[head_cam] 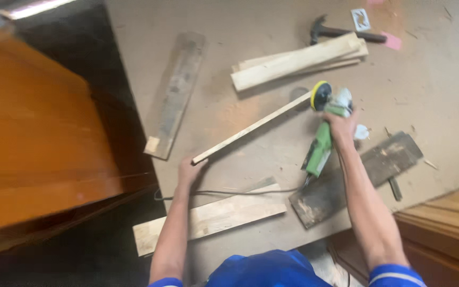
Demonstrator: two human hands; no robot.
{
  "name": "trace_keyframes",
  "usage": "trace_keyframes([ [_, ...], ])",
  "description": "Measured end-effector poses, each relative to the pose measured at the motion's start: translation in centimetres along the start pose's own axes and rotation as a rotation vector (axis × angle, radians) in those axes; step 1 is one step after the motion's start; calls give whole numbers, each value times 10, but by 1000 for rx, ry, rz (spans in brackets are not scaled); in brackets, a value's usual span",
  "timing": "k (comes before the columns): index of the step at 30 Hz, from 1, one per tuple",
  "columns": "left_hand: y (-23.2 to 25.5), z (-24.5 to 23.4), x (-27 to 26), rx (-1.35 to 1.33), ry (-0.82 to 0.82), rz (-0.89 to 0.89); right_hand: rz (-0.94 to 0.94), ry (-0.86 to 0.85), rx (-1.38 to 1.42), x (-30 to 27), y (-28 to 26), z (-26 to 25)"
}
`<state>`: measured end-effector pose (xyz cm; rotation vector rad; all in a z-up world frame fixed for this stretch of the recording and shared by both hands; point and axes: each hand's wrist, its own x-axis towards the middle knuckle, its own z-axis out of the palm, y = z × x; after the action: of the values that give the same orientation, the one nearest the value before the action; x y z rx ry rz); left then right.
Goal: The person uses a handheld electric sander to smooth the surfaces of several wooden planks on a workbench. They handle each plank one at a time, sanding both sides and edges, then set the finished pieces aside.
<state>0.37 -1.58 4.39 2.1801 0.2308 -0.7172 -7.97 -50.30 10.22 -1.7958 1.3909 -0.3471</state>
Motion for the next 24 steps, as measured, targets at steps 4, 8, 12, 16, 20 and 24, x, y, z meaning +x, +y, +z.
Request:
trace_keyframes([
  [4, -33, 6, 13, -182, -62, -131, -36, -73, 300, -81, 8, -8],
  [8, -48, -22, -37, -751, 182, -156, 215, -218, 624, -179, -10, -29],
  [12, -133, -48, -62, -528, 559, 446, 293, -244, 705, -211, 22, -32],
  [16, -154, -87, -24, -1353, 519, 2, 315, -291, 812, -221, 34, -24],
  [20, -141, -88, 16, -1482, 544, -130, 389, -250, 824, -222, 52, -7],
  [24, -130, -89, 93, -1521, 580, -204, 390, -242, 848, -210, 68, 3],
])
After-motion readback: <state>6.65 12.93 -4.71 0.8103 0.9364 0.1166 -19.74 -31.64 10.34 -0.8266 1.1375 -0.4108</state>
